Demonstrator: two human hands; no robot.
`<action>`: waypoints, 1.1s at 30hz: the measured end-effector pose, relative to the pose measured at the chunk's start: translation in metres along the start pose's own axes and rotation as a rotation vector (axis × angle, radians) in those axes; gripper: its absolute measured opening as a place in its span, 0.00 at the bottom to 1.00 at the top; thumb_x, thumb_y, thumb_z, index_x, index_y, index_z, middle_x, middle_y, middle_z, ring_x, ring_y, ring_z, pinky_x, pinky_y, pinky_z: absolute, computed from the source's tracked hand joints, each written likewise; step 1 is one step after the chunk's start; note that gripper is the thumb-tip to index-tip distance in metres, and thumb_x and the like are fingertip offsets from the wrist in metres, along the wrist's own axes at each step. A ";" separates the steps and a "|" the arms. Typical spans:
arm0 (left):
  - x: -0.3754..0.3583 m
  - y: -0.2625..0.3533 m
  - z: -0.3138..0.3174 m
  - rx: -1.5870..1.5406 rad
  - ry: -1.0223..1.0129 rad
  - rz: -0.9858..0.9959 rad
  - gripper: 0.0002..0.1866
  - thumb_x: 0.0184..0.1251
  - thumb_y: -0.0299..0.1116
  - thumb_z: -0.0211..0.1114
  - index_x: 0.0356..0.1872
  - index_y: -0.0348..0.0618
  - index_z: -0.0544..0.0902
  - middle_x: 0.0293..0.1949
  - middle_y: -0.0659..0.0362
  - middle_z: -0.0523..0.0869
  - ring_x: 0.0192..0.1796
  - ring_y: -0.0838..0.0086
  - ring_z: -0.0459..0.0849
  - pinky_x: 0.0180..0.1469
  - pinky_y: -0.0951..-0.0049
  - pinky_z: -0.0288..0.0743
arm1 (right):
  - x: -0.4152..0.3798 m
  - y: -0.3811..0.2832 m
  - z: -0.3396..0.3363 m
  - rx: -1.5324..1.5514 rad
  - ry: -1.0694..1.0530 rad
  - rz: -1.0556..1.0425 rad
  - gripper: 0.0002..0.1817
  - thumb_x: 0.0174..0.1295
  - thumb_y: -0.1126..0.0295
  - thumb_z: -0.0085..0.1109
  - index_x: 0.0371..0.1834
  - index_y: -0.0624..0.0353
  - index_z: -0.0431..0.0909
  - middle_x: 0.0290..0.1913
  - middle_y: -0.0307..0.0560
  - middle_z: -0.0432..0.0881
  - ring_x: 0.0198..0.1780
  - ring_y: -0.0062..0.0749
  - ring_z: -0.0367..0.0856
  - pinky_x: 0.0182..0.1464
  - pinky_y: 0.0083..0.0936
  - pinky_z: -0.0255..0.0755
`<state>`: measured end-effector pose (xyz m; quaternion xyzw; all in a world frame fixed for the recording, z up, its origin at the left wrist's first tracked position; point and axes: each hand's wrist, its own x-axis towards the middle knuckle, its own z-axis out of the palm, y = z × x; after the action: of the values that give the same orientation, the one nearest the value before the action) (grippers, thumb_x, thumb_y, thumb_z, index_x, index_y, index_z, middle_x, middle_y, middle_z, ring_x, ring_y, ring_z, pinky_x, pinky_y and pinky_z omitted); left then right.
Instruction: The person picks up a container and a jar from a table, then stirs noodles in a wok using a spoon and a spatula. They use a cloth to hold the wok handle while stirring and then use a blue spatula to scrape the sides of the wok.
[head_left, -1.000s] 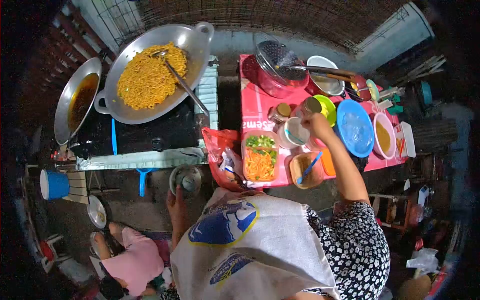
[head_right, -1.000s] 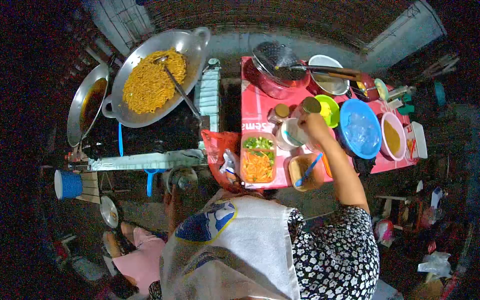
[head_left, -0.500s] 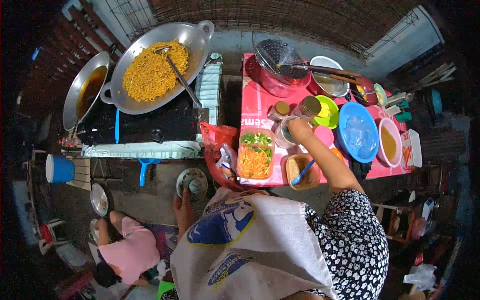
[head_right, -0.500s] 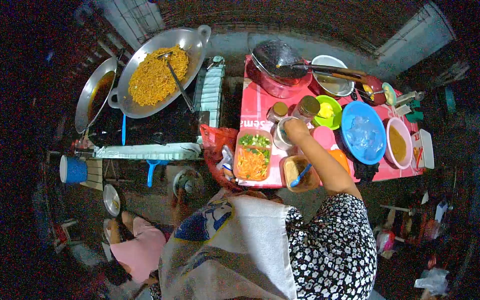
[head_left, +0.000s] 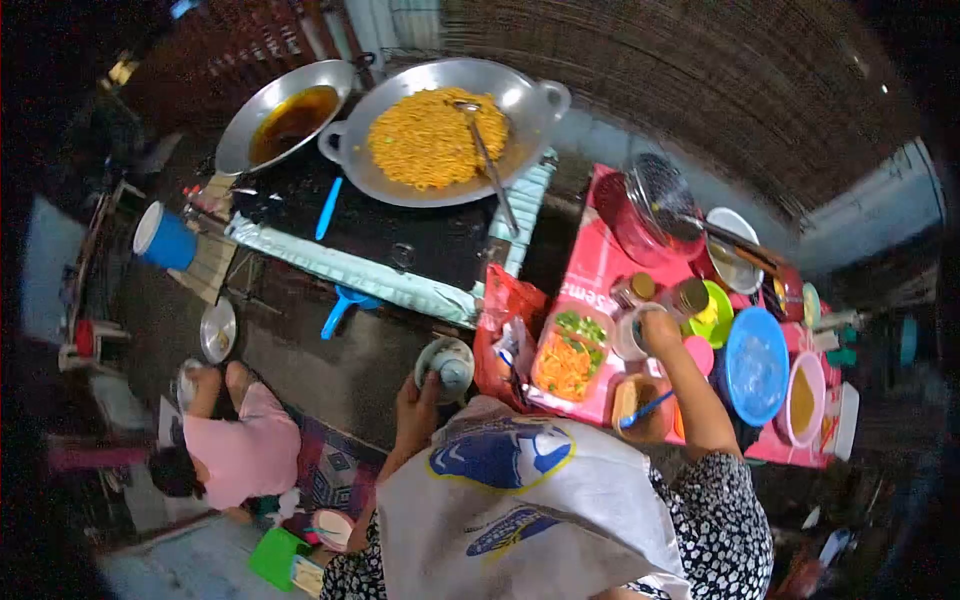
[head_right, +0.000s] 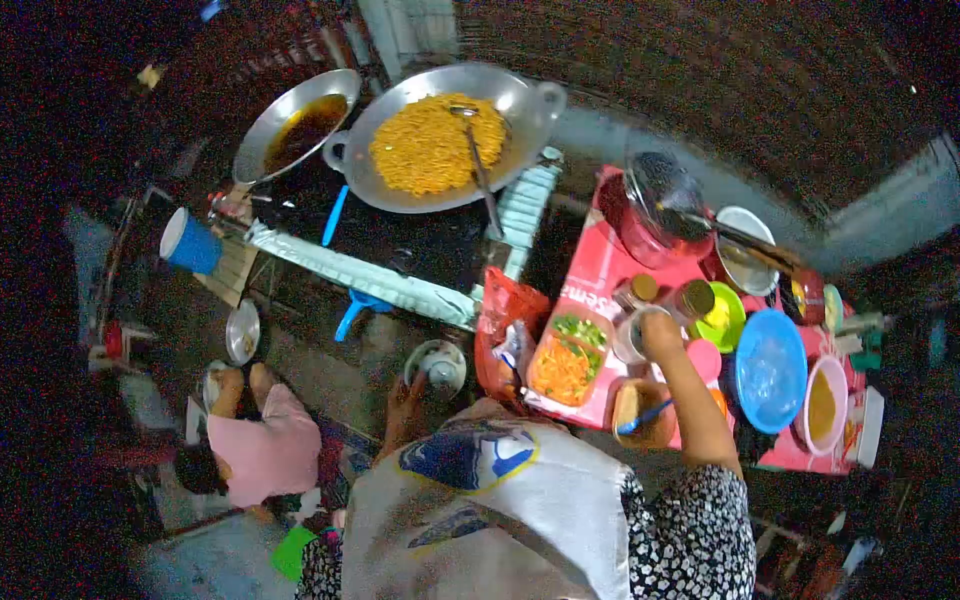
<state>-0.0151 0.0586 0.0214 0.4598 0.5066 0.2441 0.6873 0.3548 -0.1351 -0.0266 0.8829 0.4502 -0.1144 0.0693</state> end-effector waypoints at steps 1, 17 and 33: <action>-0.002 0.001 -0.001 -0.046 -0.019 -0.002 0.15 0.64 0.37 0.56 0.47 0.38 0.75 0.39 0.60 0.79 0.41 0.78 0.75 0.43 0.76 0.68 | 0.000 0.004 0.005 -0.006 0.013 -0.024 0.09 0.50 0.72 0.49 0.29 0.62 0.78 0.36 0.59 0.79 0.36 0.48 0.80 0.38 0.39 0.74; 0.046 -0.003 -0.046 -0.144 -0.099 0.158 0.14 0.64 0.35 0.54 0.43 0.35 0.76 0.38 0.57 0.80 0.40 0.77 0.76 0.43 0.76 0.68 | 0.110 -0.093 -0.266 0.848 0.320 -0.327 0.09 0.56 0.69 0.56 0.23 0.62 0.74 0.21 0.34 0.74 0.24 0.15 0.70 0.28 0.17 0.66; 0.077 0.025 -0.152 -0.134 0.194 0.108 0.15 0.64 0.37 0.52 0.43 0.35 0.76 0.37 0.58 0.79 0.40 0.76 0.76 0.42 0.76 0.67 | 0.260 -0.307 -0.346 0.415 0.376 -0.429 0.07 0.46 0.67 0.63 0.26 0.58 0.81 0.23 0.44 0.81 0.26 0.29 0.79 0.31 0.24 0.70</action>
<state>-0.1231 0.1901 -0.0032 0.4134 0.5279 0.3574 0.6502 0.3020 0.3250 0.2321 0.7691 0.5974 -0.0509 -0.2213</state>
